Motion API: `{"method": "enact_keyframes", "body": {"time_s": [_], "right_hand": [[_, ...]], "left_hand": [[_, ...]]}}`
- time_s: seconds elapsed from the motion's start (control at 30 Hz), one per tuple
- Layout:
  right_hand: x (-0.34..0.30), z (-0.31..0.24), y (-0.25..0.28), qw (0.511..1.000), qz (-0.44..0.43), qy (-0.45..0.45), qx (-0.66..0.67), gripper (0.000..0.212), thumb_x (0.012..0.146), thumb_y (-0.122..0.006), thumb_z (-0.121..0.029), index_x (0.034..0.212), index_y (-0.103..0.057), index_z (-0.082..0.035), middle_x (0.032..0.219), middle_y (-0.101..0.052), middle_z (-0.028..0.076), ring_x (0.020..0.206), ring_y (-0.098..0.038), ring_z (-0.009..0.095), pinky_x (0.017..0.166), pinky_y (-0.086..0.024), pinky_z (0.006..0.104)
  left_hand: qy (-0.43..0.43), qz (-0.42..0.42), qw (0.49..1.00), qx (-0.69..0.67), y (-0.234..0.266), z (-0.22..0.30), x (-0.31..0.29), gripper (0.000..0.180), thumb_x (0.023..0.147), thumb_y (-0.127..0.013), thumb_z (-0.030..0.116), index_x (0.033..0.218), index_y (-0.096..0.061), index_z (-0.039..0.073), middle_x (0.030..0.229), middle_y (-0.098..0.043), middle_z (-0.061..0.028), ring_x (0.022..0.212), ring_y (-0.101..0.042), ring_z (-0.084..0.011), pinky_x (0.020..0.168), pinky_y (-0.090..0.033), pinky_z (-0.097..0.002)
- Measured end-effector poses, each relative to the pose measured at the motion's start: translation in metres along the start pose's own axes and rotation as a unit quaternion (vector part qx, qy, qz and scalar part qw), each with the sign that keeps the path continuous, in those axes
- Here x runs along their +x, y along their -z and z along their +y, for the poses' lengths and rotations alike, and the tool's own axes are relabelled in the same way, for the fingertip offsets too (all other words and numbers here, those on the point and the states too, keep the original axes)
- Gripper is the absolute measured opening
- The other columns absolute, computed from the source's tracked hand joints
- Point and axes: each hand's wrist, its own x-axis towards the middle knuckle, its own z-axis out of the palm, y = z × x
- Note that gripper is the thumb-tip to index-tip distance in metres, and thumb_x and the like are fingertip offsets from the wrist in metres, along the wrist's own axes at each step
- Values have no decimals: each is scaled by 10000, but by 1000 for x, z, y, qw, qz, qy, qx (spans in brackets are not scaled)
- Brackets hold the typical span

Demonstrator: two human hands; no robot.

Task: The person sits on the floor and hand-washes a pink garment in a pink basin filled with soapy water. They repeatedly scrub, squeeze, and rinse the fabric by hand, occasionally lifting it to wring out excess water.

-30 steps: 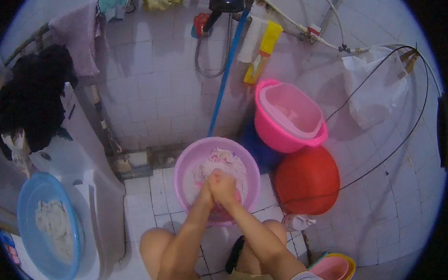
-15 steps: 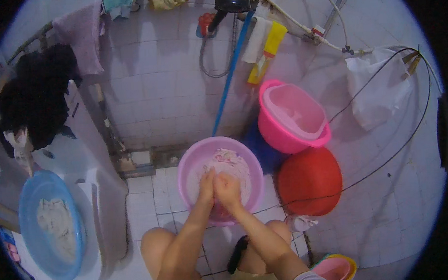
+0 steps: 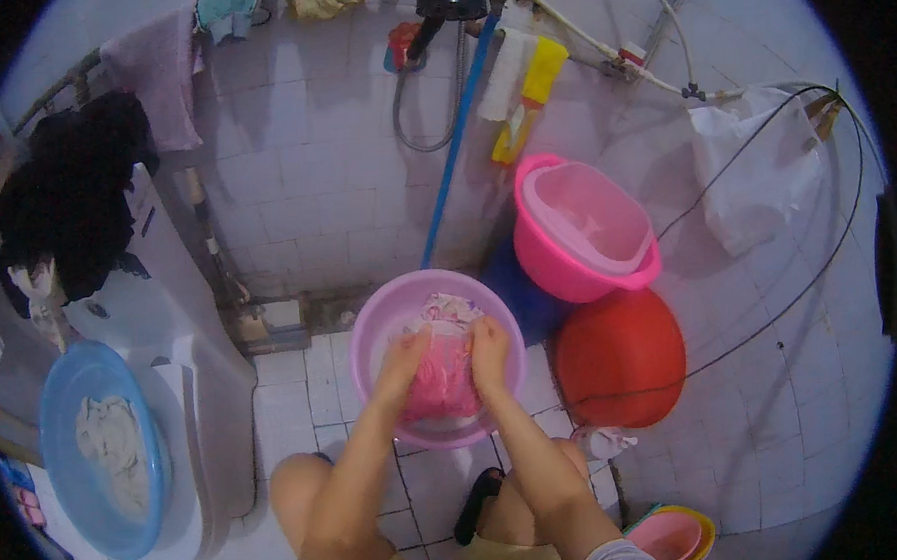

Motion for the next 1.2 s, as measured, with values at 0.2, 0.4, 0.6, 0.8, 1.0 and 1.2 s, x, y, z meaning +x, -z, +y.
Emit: {"method": "enact_keyframes", "body": {"time_s": [0.2, 0.4, 0.6, 0.8, 1.0, 1.2], "right_hand": [[-8, -10, 9, 980, -35, 9, 194, 184, 894, -417, -109, 738, -496, -55, 708, -489, 38, 684, -485, 126, 651, -405, 262], [-34, -20, 4, 984, -118, 98, 94, 156, 897, -398, -57, 813, -522, -16, 779, -553, 67, 720, -534, 135, 717, -441, 269], [-50, -22, 3, 978, -197, 6, 68, 125, 875, -462, -76, 979, -512, -28, 966, -570, 65, 922, -532, 144, 825, -426, 273], [-29, 10, 27, 968, -251, -21, 2, 371, 811, -592, -59, 1165, -481, -44, 1015, -587, 83, 963, -544, 156, 838, -437, 280], [-18, 10, 45, 909, -413, 5, -62, 462, 828, -586, -71, 1267, -465, 3, 1019, -583, 96, 899, -585, 136, 767, -485, 278], [-12, 1, 50, 975, -224, 11, -14, 209, 859, -546, -46, 1064, -548, -6, 871, -587, 41, 824, -532, 111, 736, -442, 268]], "left_hand": [[-148, 96, 957, 231, 8, -42, 4, 510, 770, -737, 259, 1103, -467, -17, 951, -562, -97, 890, -551, -173, 769, -465, -294], [56, -82, 986, 136, -3, -12, -25, 385, 860, -560, 244, 1143, -504, -11, 1016, -599, -100, 920, -592, -183, 753, -486, -325], [41, -120, 987, -95, -8, -11, -37, 225, 913, -483, 208, 1074, -525, 57, 960, -579, -44, 880, -566, -128, 780, -476, -297], [-40, -86, 963, -251, -5, 11, -40, 241, 918, -526, 185, 1115, -509, 48, 1069, -567, -56, 991, -559, -150, 871, -450, -308], [-89, -135, 952, -260, -8, 16, -36, 232, 937, -527, 232, 1095, -508, 64, 1034, -558, -33, 963, -548, -141, 872, -441, -298], [-62, -62, 975, -202, -6, 46, -42, 201, 937, -534, 241, 1066, -526, 86, 971, -551, -15, 905, -543, -120, 826, -449, -273]]}}
